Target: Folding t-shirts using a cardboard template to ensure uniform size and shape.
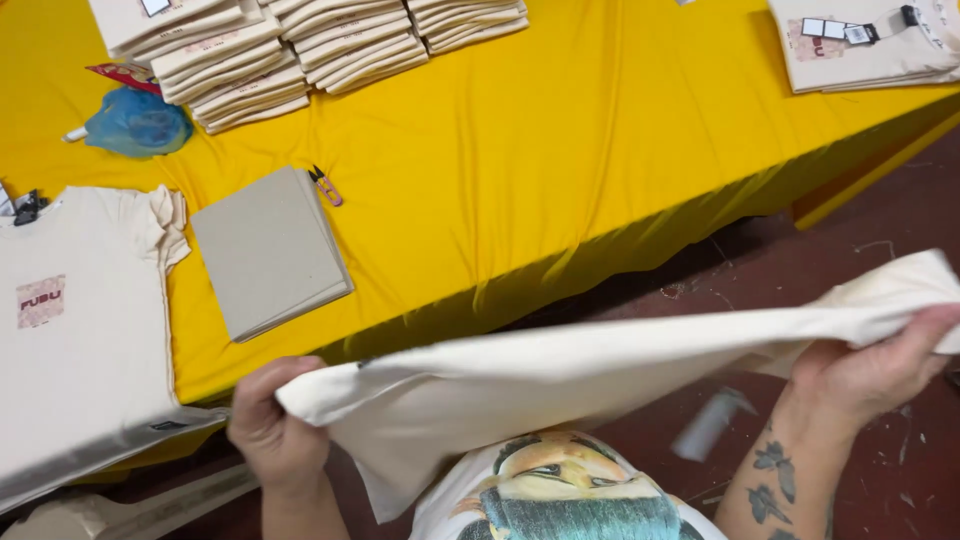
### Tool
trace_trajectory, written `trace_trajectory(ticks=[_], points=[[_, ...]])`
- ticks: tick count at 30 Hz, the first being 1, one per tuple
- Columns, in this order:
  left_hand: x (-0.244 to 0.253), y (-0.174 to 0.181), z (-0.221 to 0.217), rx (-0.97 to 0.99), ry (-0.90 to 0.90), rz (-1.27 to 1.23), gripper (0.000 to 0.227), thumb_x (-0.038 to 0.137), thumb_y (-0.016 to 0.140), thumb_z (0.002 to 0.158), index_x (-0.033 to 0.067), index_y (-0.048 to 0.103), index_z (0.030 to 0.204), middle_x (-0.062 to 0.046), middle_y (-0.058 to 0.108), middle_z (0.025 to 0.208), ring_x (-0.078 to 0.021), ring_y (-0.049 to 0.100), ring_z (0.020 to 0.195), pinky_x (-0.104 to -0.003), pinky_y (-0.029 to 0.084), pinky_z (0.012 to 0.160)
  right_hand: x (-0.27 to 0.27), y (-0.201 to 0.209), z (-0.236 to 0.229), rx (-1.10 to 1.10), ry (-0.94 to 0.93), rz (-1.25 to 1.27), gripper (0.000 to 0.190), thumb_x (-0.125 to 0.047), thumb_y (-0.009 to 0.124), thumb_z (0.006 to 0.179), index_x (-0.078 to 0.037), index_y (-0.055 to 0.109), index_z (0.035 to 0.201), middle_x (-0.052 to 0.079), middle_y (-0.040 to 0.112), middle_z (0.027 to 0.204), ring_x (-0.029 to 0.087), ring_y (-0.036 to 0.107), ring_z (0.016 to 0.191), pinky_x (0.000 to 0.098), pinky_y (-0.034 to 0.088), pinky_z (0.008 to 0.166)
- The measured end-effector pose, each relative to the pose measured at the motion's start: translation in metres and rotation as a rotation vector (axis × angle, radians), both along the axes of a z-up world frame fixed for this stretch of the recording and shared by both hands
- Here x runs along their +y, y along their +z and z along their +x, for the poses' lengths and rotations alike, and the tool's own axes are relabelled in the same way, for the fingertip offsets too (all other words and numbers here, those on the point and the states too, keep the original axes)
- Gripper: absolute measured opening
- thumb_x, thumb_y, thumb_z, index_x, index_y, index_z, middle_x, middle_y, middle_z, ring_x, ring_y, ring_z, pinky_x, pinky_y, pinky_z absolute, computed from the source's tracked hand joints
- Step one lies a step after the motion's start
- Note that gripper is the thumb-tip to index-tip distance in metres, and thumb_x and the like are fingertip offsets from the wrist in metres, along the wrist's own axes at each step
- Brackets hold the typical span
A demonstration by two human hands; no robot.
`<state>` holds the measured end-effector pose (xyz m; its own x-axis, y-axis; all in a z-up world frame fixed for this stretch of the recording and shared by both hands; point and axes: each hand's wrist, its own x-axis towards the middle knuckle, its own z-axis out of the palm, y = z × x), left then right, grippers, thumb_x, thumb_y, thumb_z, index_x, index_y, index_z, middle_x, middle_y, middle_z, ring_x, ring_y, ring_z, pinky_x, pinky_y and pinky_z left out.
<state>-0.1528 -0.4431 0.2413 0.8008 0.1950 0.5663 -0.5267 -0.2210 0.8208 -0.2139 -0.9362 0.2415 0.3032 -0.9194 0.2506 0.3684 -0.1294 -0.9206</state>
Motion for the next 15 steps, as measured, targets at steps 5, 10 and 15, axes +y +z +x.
trace_trajectory(ticks=[5, 10, 15], points=[[-0.022, -0.034, 0.046, -0.028, -0.096, 0.073, 0.024, 0.002, 0.07, 0.089, 0.0034, 0.065, 0.113, -0.01, 0.071, 0.108, -0.0211, 0.072, 0.097, -0.028, 0.06, 0.089, -0.035, -0.008, 0.066, -0.02, -0.329, -0.669, 0.048, -0.03, 0.039, 0.112, 0.013, 0.062, 0.11, 0.031, 0.067, 0.113, 0.039, 0.062, 0.105, 0.0545, 0.052, 0.09], [-0.044, -0.029, 0.15, 0.039, 0.04, 0.064, 0.015, 0.004, 0.062, 0.097, 0.0058, 0.061, 0.111, -0.009, 0.063, 0.107, -0.0211, 0.063, 0.097, -0.031, 0.05, 0.09, -0.083, -0.036, 0.217, -0.217, -0.262, -0.578, 0.03, -0.031, 0.04, 0.107, -0.006, 0.043, 0.091, 0.018, 0.057, 0.094, 0.029, 0.052, 0.087, 0.0507, 0.05, 0.075], [-0.032, -0.084, 0.349, 0.195, 0.081, 0.044, 0.02, 0.006, 0.051, 0.1, 0.0051, 0.059, 0.118, -0.009, 0.063, 0.114, -0.0219, 0.06, 0.11, -0.032, 0.046, 0.1, -0.076, -0.095, 0.488, -0.401, 0.085, -0.115, 0.061, -0.046, 0.057, 0.1, -0.003, 0.033, 0.136, 0.022, 0.043, 0.141, 0.039, 0.047, 0.131, 0.061, 0.053, 0.107]])
